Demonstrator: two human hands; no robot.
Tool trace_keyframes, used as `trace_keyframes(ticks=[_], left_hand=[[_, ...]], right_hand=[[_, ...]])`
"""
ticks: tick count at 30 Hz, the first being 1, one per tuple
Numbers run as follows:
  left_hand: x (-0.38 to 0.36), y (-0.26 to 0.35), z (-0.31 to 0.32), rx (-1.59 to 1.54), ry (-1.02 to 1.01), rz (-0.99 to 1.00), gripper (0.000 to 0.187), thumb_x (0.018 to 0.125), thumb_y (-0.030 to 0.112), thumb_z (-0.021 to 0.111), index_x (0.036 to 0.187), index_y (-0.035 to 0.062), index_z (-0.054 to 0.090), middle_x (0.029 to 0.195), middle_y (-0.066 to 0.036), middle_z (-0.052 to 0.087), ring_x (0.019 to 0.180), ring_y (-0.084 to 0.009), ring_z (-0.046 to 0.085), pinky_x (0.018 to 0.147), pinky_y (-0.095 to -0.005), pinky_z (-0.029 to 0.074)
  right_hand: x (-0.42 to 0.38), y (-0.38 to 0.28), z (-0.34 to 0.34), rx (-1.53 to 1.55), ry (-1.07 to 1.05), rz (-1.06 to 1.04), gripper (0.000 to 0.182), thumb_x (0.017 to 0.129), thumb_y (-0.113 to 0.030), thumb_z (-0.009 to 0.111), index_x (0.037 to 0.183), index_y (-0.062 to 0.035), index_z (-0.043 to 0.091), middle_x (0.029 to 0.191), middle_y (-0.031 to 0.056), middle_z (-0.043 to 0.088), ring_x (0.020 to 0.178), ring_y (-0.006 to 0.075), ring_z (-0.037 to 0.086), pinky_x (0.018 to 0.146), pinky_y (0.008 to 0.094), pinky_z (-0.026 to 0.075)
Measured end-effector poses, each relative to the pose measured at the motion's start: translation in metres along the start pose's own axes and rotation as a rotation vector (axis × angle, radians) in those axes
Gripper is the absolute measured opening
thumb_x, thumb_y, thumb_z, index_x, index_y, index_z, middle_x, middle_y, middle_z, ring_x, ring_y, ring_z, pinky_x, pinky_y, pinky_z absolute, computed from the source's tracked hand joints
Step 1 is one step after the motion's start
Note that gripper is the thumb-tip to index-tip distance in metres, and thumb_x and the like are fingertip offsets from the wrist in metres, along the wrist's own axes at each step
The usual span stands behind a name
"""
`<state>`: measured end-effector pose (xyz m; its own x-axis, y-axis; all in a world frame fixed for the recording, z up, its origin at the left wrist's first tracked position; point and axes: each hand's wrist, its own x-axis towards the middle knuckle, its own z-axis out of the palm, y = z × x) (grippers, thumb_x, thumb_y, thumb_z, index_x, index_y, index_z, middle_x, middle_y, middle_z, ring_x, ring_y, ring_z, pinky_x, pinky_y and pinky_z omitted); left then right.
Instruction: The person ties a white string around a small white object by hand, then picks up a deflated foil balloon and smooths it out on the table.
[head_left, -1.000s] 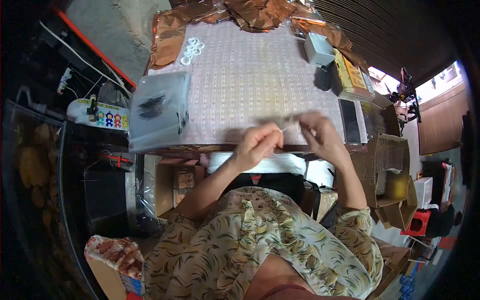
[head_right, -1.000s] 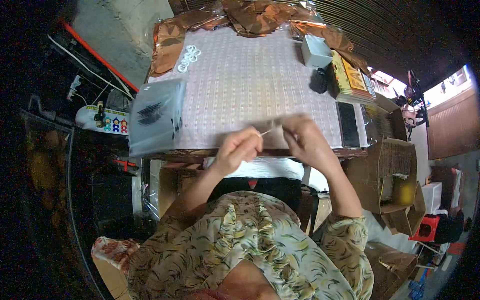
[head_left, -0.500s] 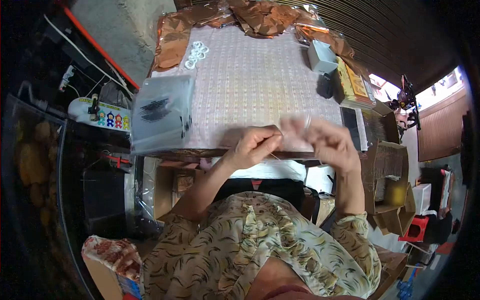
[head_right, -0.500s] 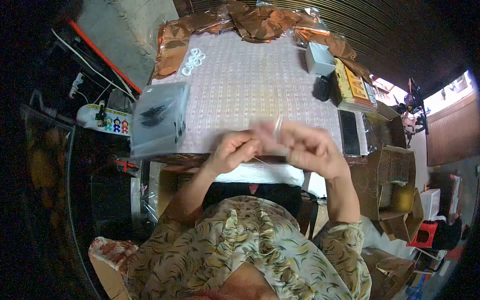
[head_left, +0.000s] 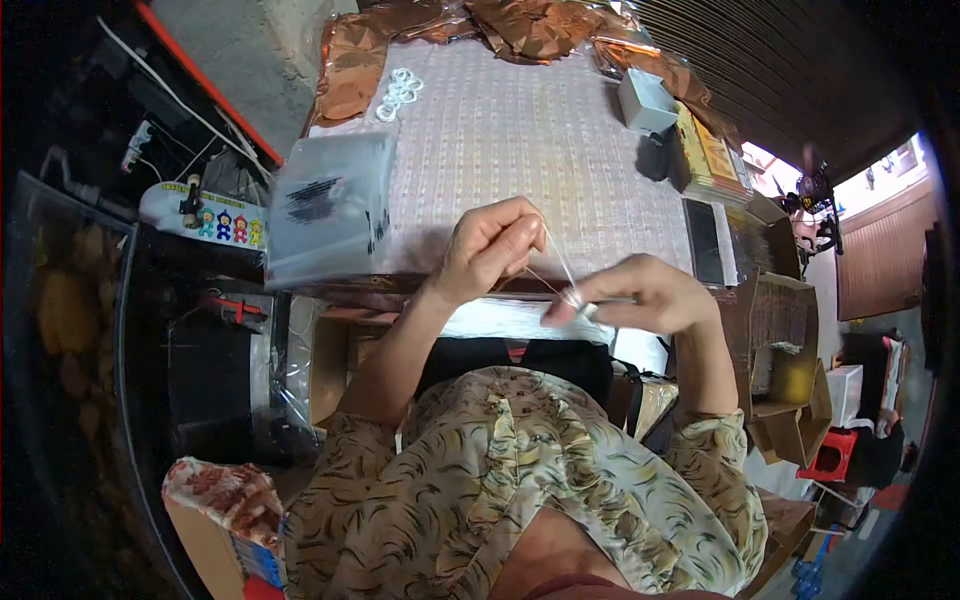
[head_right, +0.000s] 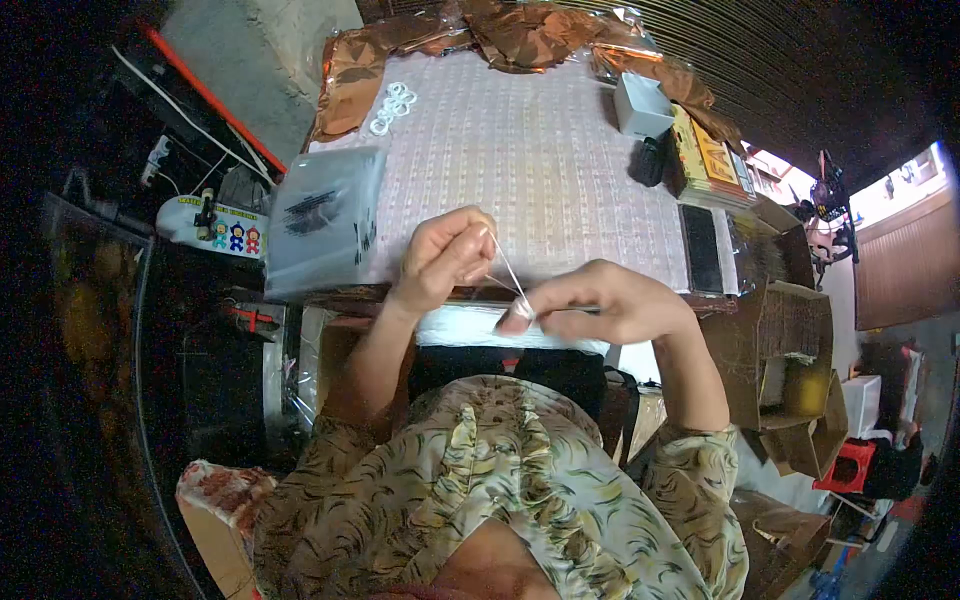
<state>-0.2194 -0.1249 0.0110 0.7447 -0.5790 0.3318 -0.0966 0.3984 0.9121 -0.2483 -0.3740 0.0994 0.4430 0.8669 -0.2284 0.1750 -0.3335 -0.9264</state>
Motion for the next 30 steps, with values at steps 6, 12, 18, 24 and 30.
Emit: trace_keyframes(ticks=[6,12,18,24,30], left_hand=[[0.005,0.004,0.012,-0.111,-0.053,-0.109,0.022,0.104,0.018,0.050,0.090,0.0033,0.059,0.068,0.006,0.044,0.056,-0.0016,0.036,0.050,-0.0201,0.030],[0.019,-0.005,0.004,-0.210,0.067,-0.132,0.023,0.105,0.020,0.050,0.092,0.0027,0.059,0.070,0.006,0.047,0.056,-0.0012,0.034,0.050,-0.0182,0.029],[0.024,-0.006,-0.012,-0.272,0.209,-0.142,0.023,0.104,0.022,0.050,0.092,0.0038,0.058,0.068,0.006,0.039,0.055,-0.0023,0.031,0.051,-0.0185,0.028],[0.021,-0.013,-0.019,-0.356,0.157,-0.147,0.022,0.104,0.024,0.054,0.094,0.0052,0.061,0.068,0.007,0.043,0.056,-0.0016,0.033,0.051,-0.0189,0.028],[0.021,-0.025,-0.014,-0.281,0.204,-0.162,0.023,0.105,0.021,0.051,0.094,0.0033,0.062,0.072,0.006,0.046,0.059,-0.0015,0.036,0.052,-0.0194,0.031]], right_hand=[[0.016,0.012,-0.004,-0.323,0.493,-0.079,0.050,0.090,-0.010,0.063,0.135,0.0071,0.053,0.141,0.0210,0.055,0.117,0.0328,0.063,0.098,0.0421,0.049],[0.028,0.010,0.003,0.110,0.723,-0.346,0.047,0.089,-0.013,0.068,0.132,0.0020,0.058,0.133,0.0189,0.062,0.115,0.0266,0.065,0.091,0.0413,0.053],[0.032,0.018,-0.006,0.308,0.206,-0.244,0.049,0.091,-0.008,0.064,0.138,0.0009,0.054,0.123,0.0144,0.069,0.106,0.0237,0.068,0.096,0.0368,0.050],[0.049,0.033,-0.029,-0.340,0.444,-0.131,0.051,0.091,-0.010,0.066,0.138,0.0029,0.053,0.130,0.0158,0.065,0.110,0.0232,0.065,0.094,0.0365,0.050],[0.071,0.007,-0.011,0.082,0.768,-0.380,0.029,0.097,-0.016,0.062,0.116,0.0063,0.067,0.101,0.0122,0.074,0.088,0.0151,0.064,0.085,0.0321,0.051]])
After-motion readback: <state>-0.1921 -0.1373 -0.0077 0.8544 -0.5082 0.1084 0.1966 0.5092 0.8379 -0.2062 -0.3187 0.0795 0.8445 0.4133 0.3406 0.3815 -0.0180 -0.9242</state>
